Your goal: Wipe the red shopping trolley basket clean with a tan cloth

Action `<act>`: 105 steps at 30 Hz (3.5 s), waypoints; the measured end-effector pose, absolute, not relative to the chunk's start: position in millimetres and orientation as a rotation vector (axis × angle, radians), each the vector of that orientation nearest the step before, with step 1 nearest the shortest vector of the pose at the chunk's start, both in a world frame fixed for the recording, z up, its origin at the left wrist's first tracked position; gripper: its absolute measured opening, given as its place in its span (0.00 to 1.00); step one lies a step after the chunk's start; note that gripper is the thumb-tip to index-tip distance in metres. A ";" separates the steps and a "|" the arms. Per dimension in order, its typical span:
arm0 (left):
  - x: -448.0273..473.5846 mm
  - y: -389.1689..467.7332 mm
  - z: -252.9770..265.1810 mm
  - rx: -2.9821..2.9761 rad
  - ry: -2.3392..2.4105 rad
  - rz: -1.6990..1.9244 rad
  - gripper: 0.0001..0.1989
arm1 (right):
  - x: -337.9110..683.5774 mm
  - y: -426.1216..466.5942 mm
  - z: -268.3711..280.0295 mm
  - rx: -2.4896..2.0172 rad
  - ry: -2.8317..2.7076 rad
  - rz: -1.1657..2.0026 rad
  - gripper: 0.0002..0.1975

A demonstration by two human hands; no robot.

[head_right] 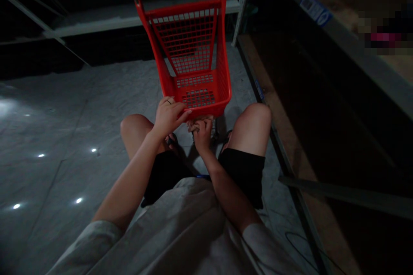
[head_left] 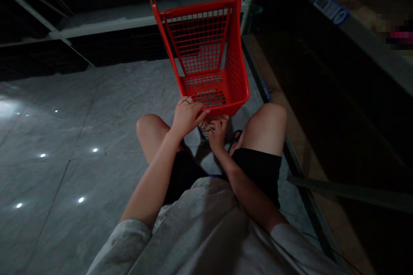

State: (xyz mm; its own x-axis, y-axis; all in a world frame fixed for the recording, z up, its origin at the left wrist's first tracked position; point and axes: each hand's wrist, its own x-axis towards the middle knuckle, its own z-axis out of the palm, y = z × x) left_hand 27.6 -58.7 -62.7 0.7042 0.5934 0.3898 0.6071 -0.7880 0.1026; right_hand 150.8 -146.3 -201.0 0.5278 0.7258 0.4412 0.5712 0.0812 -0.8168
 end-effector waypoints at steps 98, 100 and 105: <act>70.0 -18.7 -33.0 -2.767 -1.046 -0.544 0.20 | 204.5 -129.6 -187.4 -1.635 -0.911 -0.029 0.05; 72.8 -20.6 -32.1 -2.744 -1.072 -0.532 0.19 | 197.6 -128.8 -205.5 -1.676 -0.918 0.031 0.04; 79.9 -25.0 -31.4 -2.695 -1.141 -0.479 0.18 | 202.8 -122.4 -168.5 -1.599 -0.832 -0.060 0.07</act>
State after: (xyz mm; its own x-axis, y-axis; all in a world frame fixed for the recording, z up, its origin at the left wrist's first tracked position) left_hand 79.9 -25.0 -31.4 0.6547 0.6654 0.3585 0.7219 -0.6911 -0.0357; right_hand 202.8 -122.4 -168.5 0.7368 0.4707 0.4854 0.5357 0.0316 -0.8438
